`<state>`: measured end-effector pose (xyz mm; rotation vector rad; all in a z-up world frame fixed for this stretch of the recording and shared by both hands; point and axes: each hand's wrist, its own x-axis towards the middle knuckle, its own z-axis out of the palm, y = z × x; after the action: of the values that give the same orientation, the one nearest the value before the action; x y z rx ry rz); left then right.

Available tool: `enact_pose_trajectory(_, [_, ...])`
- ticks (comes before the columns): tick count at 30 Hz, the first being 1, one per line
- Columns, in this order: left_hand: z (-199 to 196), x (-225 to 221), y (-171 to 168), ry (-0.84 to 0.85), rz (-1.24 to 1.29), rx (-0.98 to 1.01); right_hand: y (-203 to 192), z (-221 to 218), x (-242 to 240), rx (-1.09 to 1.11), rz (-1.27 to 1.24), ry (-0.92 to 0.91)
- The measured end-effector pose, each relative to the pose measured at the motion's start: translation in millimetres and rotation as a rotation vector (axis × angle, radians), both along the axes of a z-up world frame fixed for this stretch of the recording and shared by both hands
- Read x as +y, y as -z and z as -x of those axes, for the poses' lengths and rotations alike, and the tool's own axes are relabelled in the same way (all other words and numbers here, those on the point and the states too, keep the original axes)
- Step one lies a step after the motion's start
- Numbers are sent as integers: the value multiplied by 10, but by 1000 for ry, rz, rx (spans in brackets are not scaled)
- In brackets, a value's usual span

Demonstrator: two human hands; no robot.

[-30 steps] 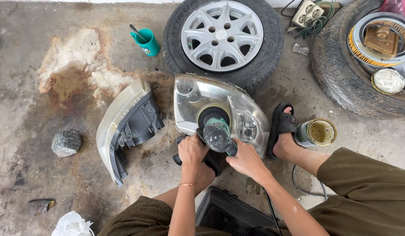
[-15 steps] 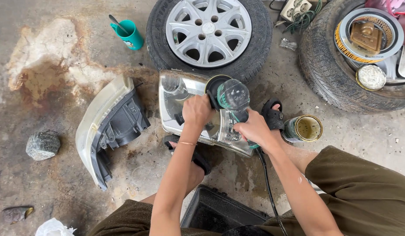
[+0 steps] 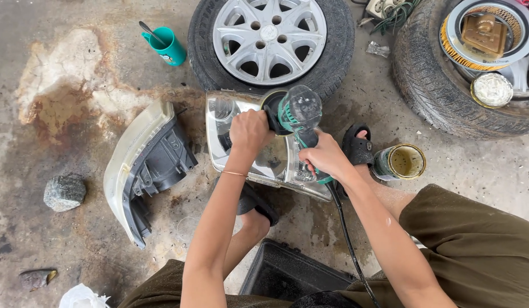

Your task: The person uses a power drill with a polishing attachment to polish the surface of a car headlight. The person holds the headlight steady with one hand while operating the drill with the other, moving the tool across the lens.

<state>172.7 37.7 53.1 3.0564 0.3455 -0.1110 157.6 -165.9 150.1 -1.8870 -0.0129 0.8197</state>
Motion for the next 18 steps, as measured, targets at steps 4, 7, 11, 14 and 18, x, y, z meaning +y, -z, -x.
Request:
enact_pose_trajectory(4, [111,266,-97,-60,-2,10,82,-105,278,-33,1,-75])
enact_pose_trajectory(7, [183,581,3,-74,-47,11,171,-122,502,-22,-2,-103])
enact_pose_trajectory(11, [364,864,-40,-185,-39,38,139,-55,746,-4,-48,-192])
enact_pose_trajectory(14, [525,1026,17,-235,-25,57,219,13,880,-25,-53,-239])
enact_pose_trajectory(18, [620,1039,18,-264,-18,60,460,57,894,-35,-79,-248])
